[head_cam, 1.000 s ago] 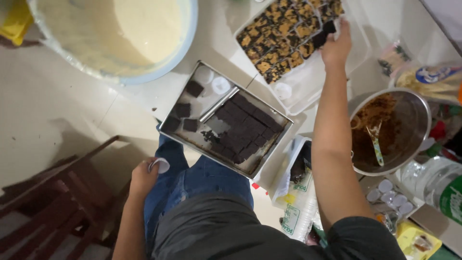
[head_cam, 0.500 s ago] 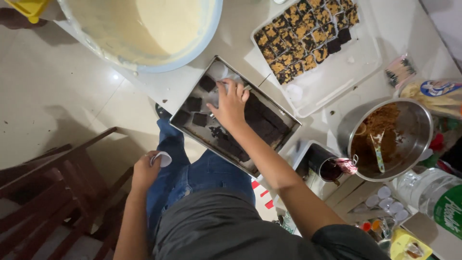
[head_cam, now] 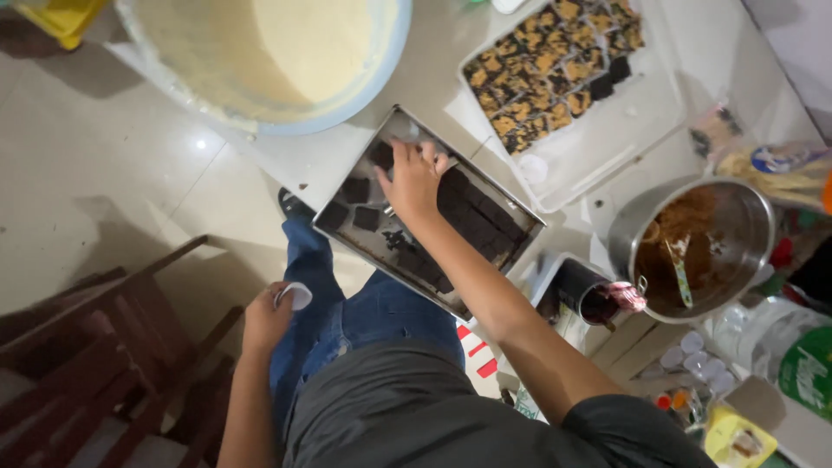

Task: Packaging chocolate brownies into individual plastic cups.

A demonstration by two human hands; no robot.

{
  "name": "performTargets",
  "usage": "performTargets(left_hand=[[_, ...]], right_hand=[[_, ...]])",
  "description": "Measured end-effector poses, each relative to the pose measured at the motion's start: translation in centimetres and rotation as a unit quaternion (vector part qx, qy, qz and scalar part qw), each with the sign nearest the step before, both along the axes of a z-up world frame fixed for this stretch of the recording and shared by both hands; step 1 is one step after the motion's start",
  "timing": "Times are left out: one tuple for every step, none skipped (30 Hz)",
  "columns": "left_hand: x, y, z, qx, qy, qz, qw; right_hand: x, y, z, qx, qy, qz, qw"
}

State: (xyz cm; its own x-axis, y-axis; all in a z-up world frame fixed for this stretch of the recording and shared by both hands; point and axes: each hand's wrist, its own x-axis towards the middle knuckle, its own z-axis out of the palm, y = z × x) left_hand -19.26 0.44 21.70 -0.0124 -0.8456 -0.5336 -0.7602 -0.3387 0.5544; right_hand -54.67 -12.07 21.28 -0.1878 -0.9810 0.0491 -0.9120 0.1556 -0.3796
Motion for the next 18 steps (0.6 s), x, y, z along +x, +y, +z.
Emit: performTargets(left_hand=[[0.4,0.2,-0.8,-0.020,0.002,-0.008,1.000],[0.2,0.0,-0.5,-0.021,0.006,-0.016,1.000],[0.0,-0.3,-0.3,-0.024,0.011,-0.008,1.000],[-0.1,-0.4,0.1,-0.026,0.015,0.002,1.000],[0.4,0.0,-1.0,-0.026,0.018,-0.005,0.999],[1.0,0.5,-2.0,-0.024,0.010,-0.011,1.000],[1.7,0.9,-3.0,-0.021,0.002,-0.018,1.000],[1.3,0.4,-2.7,-0.021,0.003,-0.023,1.000],[0.8,-0.1,-2.4,-0.021,-0.006,-0.035,0.999],[0.4,-0.3,-2.0,-0.019,-0.015,-0.045,0.999],[0.1,-0.5,-1.8,-0.017,-0.015,-0.050,0.999],[-0.2,-0.7,-1.6,0.023,-0.020,-0.031,0.999],[-0.5,-1.0,-1.4,0.063,-0.025,-0.013,0.998],[-0.4,-0.9,-1.7,0.062,-0.025,-0.013,0.998],[-0.3,-0.9,-1.9,0.044,-0.026,-0.026,0.998],[0.0,-0.8,-2.0,0.026,-0.029,-0.038,0.999],[-0.2,-1.0,-1.5,0.026,-0.031,-0.037,0.999],[-0.4,-1.3,-0.9,0.039,-0.046,-0.036,0.998]], right_hand=[[-0.7,0.4,0.4,-0.003,0.003,-0.004,1.000],[-1.7,1.0,2.0,-0.004,0.007,-0.012,1.000],[-2.8,1.6,3.5,-0.038,-0.041,-0.042,0.998],[-3.7,2.2,5.0,-0.072,-0.090,-0.072,0.991],[-5.8,2.6,6.3,-0.073,-0.088,-0.078,0.990],[-7.9,3.0,7.5,-0.114,-0.146,-0.148,0.972],[-9.9,3.5,8.8,-0.154,-0.202,-0.216,0.943],[-14.2,3.6,7.2,-0.155,-0.201,-0.221,0.942],[-18.5,3.7,5.6,-0.212,-0.130,-0.285,0.926],[-22.7,4.2,4.0,-0.264,-0.055,-0.344,0.900],[-26.7,4.6,1.6,-0.262,-0.053,-0.348,0.899],[-30.8,4.6,-0.8,-0.260,-0.034,-0.377,0.888],[-34.9,4.6,-3.2,-0.257,-0.014,-0.406,0.877],[-37.8,4.4,-5.1,-0.259,-0.015,-0.406,0.877],[-40.7,4.2,-6.9,-0.240,0.028,-0.384,0.891],[-43.3,3.9,-8.9,-0.220,0.069,-0.362,0.903],[-43.7,3.1,-8.3,-0.220,0.067,-0.362,0.904],[-44.0,2.2,-7.8,-0.204,0.070,-0.357,0.909]])
